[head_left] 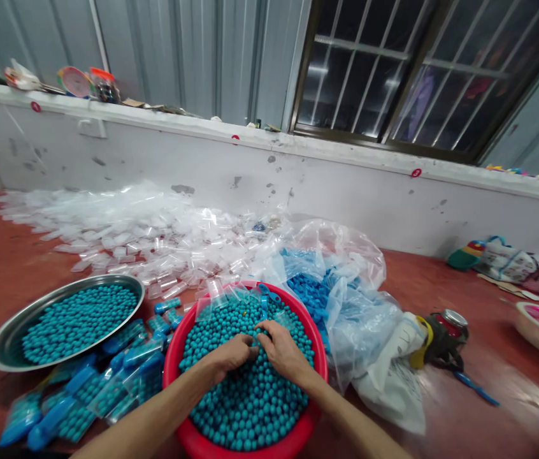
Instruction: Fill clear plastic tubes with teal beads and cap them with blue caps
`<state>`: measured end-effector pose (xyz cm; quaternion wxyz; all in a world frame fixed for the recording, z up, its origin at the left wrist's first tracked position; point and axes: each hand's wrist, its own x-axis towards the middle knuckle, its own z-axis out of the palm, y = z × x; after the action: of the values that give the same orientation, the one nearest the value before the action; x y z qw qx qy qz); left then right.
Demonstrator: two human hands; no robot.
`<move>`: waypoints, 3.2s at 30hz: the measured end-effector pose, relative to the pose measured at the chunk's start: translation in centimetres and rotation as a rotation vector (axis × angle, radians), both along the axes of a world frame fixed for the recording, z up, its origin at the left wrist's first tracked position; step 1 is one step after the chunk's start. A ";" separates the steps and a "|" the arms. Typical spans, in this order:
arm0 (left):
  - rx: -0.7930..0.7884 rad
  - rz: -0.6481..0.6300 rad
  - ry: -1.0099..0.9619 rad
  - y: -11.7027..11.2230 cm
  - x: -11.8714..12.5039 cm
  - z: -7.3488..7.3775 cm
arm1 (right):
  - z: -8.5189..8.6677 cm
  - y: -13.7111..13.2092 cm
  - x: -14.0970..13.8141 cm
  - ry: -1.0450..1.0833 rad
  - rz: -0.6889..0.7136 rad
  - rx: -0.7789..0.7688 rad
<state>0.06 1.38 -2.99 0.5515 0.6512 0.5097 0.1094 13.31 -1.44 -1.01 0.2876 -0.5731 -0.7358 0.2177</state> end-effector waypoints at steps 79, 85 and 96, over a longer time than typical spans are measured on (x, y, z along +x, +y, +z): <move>-0.375 0.236 -0.601 -2.6 -3.0 -0.2 | 0.3 5.5 7.5 -0.311 -0.183 0.076; -0.355 0.227 -0.616 -2.8 -3.0 -0.1 | 0.5 5.4 3.5 -0.468 -0.221 -0.003; -0.303 0.234 -0.602 -2.7 -2.9 0.4 | -0.4 5.6 0.2 -0.415 -0.190 -0.035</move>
<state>-2.88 -1.31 -2.61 0.7509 0.4380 0.4060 0.2820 13.48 4.12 -1.40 0.1393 -0.6773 -0.7179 0.0798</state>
